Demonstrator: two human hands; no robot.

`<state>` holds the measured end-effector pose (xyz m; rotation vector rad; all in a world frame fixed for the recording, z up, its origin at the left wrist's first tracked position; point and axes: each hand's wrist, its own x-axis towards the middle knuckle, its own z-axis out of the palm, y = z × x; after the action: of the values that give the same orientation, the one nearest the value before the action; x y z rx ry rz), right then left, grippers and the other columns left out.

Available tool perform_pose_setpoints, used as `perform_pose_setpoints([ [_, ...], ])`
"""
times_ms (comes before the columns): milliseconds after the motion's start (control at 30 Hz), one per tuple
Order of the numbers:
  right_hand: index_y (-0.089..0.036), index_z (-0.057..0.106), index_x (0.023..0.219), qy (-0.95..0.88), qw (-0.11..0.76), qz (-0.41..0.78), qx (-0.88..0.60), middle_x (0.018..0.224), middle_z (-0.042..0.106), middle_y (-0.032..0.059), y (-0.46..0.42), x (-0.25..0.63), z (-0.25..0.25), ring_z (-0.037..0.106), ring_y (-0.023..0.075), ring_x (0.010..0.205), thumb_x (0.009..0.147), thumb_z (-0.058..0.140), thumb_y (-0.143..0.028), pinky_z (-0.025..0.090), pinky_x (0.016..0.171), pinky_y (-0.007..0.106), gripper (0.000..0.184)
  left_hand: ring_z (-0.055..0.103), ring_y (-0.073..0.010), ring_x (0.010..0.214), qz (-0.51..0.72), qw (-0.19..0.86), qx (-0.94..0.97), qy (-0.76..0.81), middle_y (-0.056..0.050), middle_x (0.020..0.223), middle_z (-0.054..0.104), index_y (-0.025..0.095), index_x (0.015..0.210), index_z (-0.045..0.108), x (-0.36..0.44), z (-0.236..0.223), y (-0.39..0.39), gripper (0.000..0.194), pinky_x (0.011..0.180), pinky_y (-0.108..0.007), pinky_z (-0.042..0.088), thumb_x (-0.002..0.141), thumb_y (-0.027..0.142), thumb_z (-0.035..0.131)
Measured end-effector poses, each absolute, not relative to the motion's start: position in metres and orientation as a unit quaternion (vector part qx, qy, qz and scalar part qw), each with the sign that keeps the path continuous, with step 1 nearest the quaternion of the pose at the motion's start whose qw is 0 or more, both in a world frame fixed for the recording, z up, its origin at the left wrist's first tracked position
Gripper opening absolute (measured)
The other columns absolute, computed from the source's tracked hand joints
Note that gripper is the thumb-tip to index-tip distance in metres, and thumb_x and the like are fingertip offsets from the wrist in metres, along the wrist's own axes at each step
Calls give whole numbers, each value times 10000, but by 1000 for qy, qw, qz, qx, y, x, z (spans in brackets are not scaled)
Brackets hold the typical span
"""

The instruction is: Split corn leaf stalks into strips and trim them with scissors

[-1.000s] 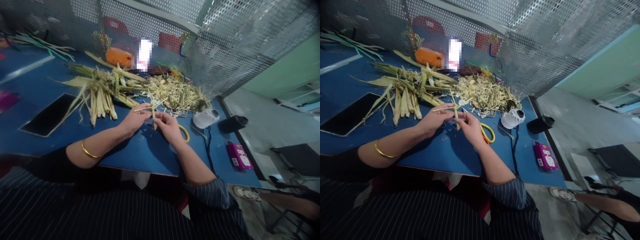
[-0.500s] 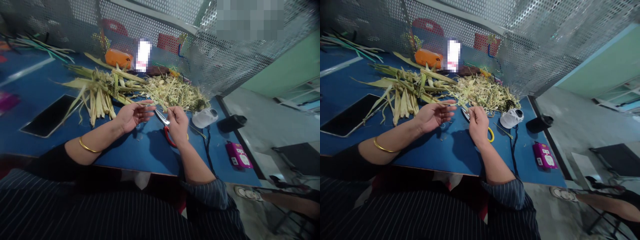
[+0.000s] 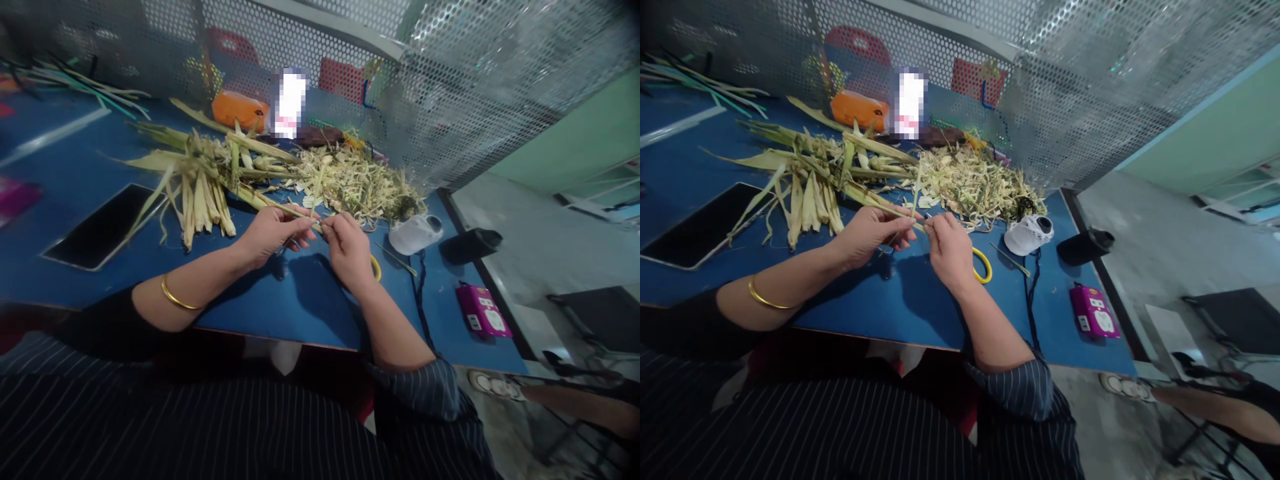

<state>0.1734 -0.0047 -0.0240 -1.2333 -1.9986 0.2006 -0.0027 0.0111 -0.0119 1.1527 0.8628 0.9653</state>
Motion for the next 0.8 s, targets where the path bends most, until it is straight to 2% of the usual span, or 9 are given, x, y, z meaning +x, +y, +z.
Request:
perform_pose_setpoints([
  [133, -214, 543, 756, -791, 375, 104, -472, 729, 561, 6, -5, 174, -25, 510, 149, 709, 918, 535, -255, 372, 666, 276, 166, 575, -89, 486, 432, 616, 527, 395, -13, 616, 652, 124, 885, 652, -1, -14, 12, 197, 472, -201, 470, 799, 295, 699],
  [267, -203, 561, 707, -788, 381, 96, -474, 682, 552, 4, -7, 175, -20, 515, 144, 677, 900, 545, -207, 369, 645, 271, 194, 524, -78, 438, 423, 592, 541, 421, 4, 543, 602, 130, 793, 642, -1, -15, 13, 143, 462, -204, 461, 797, 264, 692],
  [400, -200, 582, 704, -789, 376, 87, -479, 672, 553, 8, -7, 178, -16, 523, 149, 671, 889, 550, -196, 377, 639, 273, 188, 492, -71, 413, 398, 604, 544, 426, -1, 511, 576, 136, 647, 623, -3, -17, 16, 212, 445, -207, 436, 758, 281, 729],
  [500, -198, 582, 708, -789, 375, 93, -478, 698, 565, 11, -4, 180, -16, 527, 147, 686, 892, 546, -208, 378, 647, 274, 187, 519, -82, 440, 397, 636, 517, 413, -7, 542, 601, 133, 689, 646, -5, -16, 19, 187, 465, -214, 453, 750, 285, 737],
  [667, -199, 586, 715, -770, 384, 164, -483, 683, 566, -7, -2, 180, -18, 521, 138, 680, 913, 527, -258, 381, 656, 274, 214, 589, -110, 487, 376, 707, 454, 392, -38, 630, 657, 113, 772, 677, -7, -11, 19, 224, 537, -250, 510, 838, 322, 629],
  [733, -200, 617, 760, -741, 417, 170, -498, 706, 594, -3, -4, 180, -16, 536, 141, 689, 919, 533, -306, 398, 667, 281, 209, 598, -111, 509, 367, 703, 472, 386, -39, 645, 661, 113, 793, 687, -6, -10, 18, 218, 556, -251, 518, 820, 326, 652],
  [800, -203, 634, 797, -696, 484, 112, -518, 737, 609, 6, -7, 179, -14, 549, 151, 713, 909, 558, -341, 418, 695, 298, 193, 587, -102, 514, 359, 673, 516, 391, -40, 643, 660, 115, 781, 694, -5, -11, 15, 225, 553, -239, 510, 797, 339, 683],
])
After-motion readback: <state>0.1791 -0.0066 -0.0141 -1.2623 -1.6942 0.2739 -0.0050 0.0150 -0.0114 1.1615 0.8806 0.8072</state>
